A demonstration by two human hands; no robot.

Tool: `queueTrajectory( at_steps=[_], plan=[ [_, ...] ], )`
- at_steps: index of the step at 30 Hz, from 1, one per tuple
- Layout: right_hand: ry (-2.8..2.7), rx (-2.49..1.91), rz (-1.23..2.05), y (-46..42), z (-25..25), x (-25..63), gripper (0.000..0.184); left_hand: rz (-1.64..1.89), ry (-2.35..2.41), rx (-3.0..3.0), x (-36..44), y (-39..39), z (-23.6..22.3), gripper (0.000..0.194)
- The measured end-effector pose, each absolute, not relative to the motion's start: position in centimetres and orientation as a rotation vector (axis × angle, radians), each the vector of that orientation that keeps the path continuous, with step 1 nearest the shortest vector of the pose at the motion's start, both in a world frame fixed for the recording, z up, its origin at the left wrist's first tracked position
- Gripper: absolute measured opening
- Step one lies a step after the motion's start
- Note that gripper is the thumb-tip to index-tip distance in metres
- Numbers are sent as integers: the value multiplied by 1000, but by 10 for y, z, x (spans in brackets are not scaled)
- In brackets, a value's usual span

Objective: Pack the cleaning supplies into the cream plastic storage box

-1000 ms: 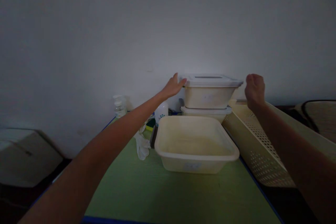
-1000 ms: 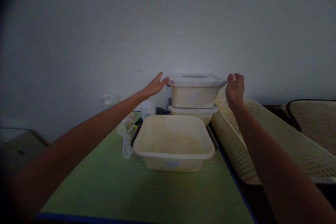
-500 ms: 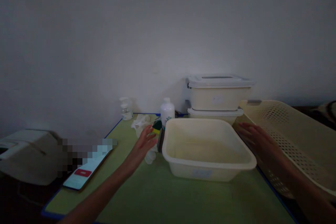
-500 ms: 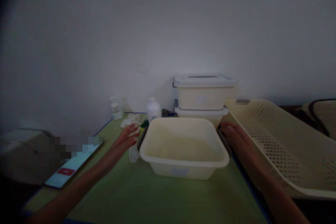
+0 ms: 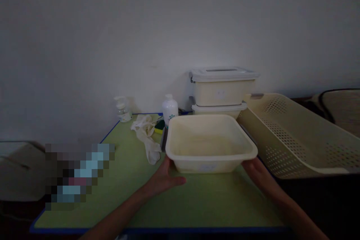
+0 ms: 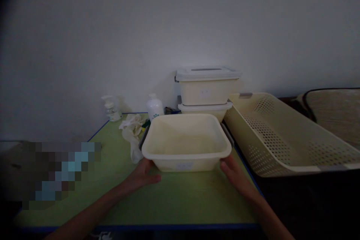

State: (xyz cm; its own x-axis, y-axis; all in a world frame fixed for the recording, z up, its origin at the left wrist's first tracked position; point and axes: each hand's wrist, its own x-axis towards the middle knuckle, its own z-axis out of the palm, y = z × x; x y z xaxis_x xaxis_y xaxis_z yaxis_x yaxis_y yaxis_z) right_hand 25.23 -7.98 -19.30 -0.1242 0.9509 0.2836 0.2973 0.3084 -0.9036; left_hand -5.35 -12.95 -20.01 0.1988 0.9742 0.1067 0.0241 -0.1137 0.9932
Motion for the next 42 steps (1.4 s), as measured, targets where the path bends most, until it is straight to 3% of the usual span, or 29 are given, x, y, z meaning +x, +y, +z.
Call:
queueTrajectory(
  at_steps=[4,28,36,42],
  plan=[
    [-1697,-1153,945,-88,-194,253,66,1081,1153,1414,-48,-126,-204,93],
    [-1396,-1386,763,-79,-215,267,68,1081,1204,1525,8,-83,-202,73],
    [-1361,-1463,853,-95,-193,273,46,1099,1214,1568,8,-90,-200,67],
    [-1338,-1527,775,-96,-206,275,41,1167,1207,1576,8,-92,-198,66]
  ],
)
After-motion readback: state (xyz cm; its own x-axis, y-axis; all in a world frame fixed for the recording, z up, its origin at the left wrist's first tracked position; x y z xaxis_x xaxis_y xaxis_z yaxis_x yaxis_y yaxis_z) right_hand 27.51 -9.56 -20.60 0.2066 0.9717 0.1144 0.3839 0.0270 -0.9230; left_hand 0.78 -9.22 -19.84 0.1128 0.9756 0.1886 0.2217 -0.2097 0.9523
